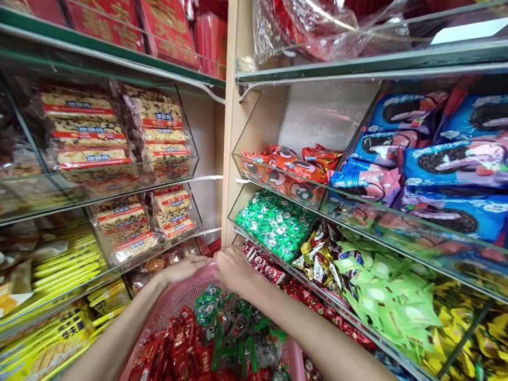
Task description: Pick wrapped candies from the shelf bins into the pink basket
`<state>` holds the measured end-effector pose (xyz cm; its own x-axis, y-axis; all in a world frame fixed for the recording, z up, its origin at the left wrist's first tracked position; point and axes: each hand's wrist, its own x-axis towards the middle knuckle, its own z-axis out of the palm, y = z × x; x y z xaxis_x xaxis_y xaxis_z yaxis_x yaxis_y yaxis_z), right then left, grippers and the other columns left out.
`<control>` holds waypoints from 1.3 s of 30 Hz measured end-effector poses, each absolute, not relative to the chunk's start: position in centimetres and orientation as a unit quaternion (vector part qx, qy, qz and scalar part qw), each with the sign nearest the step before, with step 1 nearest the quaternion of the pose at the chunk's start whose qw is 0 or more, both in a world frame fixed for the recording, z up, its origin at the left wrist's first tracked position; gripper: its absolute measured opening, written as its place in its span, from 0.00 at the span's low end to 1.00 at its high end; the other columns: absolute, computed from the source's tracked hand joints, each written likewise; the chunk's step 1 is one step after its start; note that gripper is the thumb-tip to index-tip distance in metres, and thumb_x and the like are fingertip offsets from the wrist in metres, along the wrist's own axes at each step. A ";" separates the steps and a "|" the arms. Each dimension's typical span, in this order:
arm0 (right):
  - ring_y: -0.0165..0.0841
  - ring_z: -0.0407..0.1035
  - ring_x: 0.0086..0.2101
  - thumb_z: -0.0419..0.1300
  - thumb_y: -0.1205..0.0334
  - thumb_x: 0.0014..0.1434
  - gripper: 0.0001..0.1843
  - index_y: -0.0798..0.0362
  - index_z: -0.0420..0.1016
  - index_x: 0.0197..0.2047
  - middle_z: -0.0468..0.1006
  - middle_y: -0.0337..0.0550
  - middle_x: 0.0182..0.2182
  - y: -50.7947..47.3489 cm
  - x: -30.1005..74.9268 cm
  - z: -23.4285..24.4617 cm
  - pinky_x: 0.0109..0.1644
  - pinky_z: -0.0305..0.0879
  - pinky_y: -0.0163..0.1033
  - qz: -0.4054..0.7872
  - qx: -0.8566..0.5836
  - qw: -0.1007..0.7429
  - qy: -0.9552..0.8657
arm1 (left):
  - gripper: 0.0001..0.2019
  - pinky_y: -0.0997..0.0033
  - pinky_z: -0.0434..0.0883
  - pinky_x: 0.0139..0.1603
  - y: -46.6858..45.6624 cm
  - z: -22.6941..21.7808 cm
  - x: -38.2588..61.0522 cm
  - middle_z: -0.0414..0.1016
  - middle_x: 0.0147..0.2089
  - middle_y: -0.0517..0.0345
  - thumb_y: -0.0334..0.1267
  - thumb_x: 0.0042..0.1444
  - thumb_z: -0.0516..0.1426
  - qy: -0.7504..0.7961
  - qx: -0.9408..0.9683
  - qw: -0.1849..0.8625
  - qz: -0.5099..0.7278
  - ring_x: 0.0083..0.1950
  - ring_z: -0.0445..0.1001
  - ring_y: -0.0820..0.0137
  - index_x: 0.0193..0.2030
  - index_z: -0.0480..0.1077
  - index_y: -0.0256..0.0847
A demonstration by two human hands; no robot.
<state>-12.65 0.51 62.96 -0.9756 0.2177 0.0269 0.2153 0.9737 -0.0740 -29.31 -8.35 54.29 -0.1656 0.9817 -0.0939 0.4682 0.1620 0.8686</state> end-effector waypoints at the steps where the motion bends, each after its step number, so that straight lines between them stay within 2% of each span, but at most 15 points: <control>1: 0.36 0.67 0.40 0.55 0.59 0.55 0.10 0.56 0.73 0.37 0.75 0.49 0.36 1.1 -12.5 63.9 0.42 0.59 0.36 0.030 -0.114 0.030 -0.993 | 0.25 0.72 0.62 0.39 -8.3 54.3 -29.2 0.72 0.34 0.53 0.54 0.55 0.45 0.674 0.534 0.361 0.359 0.34 0.66 0.70 0.36 0.71 0.31; 6: 0.35 0.68 0.39 0.54 0.59 0.56 0.09 0.54 0.73 0.36 0.75 0.47 0.34 5.7 -11.9 68.5 0.41 0.58 0.34 -0.030 -0.182 0.087 -0.979 | 0.28 0.72 0.64 0.40 -8.4 54.7 -28.8 0.74 0.38 0.51 0.56 0.53 0.46 0.676 0.521 0.381 0.355 0.36 0.68 0.68 0.39 0.72 0.31; 10: 0.36 0.67 0.42 0.54 0.63 0.56 0.09 0.54 0.73 0.38 0.75 0.49 0.38 9.4 -11.6 70.3 0.41 0.58 0.35 -0.092 -0.269 0.080 -0.955 | 0.28 0.72 0.63 0.44 -8.5 55.0 -28.7 0.74 0.42 0.52 0.57 0.53 0.46 0.677 0.517 0.384 0.357 0.41 0.68 0.67 0.43 0.72 0.32; 12: 0.37 0.68 0.42 0.54 0.64 0.56 0.09 0.54 0.73 0.37 0.75 0.49 0.38 10.5 -11.5 70.3 0.40 0.59 0.35 -0.098 -0.288 0.072 -0.950 | 0.29 0.73 0.63 0.44 -8.6 54.9 -28.7 0.74 0.41 0.53 0.57 0.53 0.46 0.678 0.517 0.384 0.355 0.41 0.68 0.67 0.42 0.72 0.33; 19: 0.38 0.70 0.38 0.59 0.57 0.52 0.09 0.54 0.74 0.31 0.76 0.50 0.35 11.4 -11.6 69.1 0.34 0.60 0.35 -0.097 -0.319 0.046 -0.942 | 0.29 0.72 0.63 0.43 -8.7 54.8 -28.9 0.74 0.40 0.52 0.58 0.53 0.46 0.686 0.514 0.377 0.350 0.39 0.68 0.66 0.40 0.72 0.32; 24: 0.36 0.70 0.37 0.56 0.58 0.54 0.10 0.54 0.74 0.30 0.76 0.49 0.34 11.6 -11.5 69.0 0.34 0.60 0.34 -0.092 -0.320 0.047 -0.942 | 0.28 0.73 0.62 0.44 -8.5 54.8 -29.0 0.73 0.42 0.53 0.57 0.53 0.46 0.682 0.521 0.378 0.348 0.41 0.68 0.67 0.42 0.72 0.33; 31: 0.36 0.70 0.38 0.48 0.65 0.57 0.13 0.55 0.74 0.35 0.75 0.50 0.36 11.1 -11.4 69.2 0.36 0.59 0.35 -0.107 -0.324 0.088 -0.936 | 0.28 0.72 0.63 0.39 -8.2 54.9 -28.9 0.72 0.36 0.51 0.58 0.53 0.45 0.687 0.522 0.369 0.346 0.35 0.67 0.68 0.36 0.71 0.31; 35: 0.35 0.70 0.35 0.48 0.63 0.57 0.13 0.54 0.73 0.35 0.75 0.49 0.35 11.4 -11.5 69.5 0.33 0.58 0.34 -0.095 -0.345 0.129 -0.925 | 0.28 0.73 0.62 0.37 -8.2 54.6 -29.1 0.71 0.33 0.53 0.58 0.53 0.45 0.686 0.523 0.368 0.348 0.32 0.65 0.70 0.35 0.71 0.31; 39: 0.33 0.69 0.31 0.49 0.62 0.56 0.12 0.52 0.72 0.31 0.75 0.44 0.29 11.9 -11.3 69.8 0.30 0.55 0.33 -0.033 -0.345 0.164 -0.924 | 0.28 0.72 0.62 0.37 -8.2 54.4 -29.3 0.71 0.33 0.54 0.58 0.53 0.45 0.688 0.521 0.365 0.348 0.33 0.65 0.69 0.35 0.71 0.32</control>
<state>-11.25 11.93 69.80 -0.7088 0.6260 0.3250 0.6476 0.7602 -0.0521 -29.35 -8.22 54.42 -0.1903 0.9717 -0.1401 0.4624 0.2146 0.8603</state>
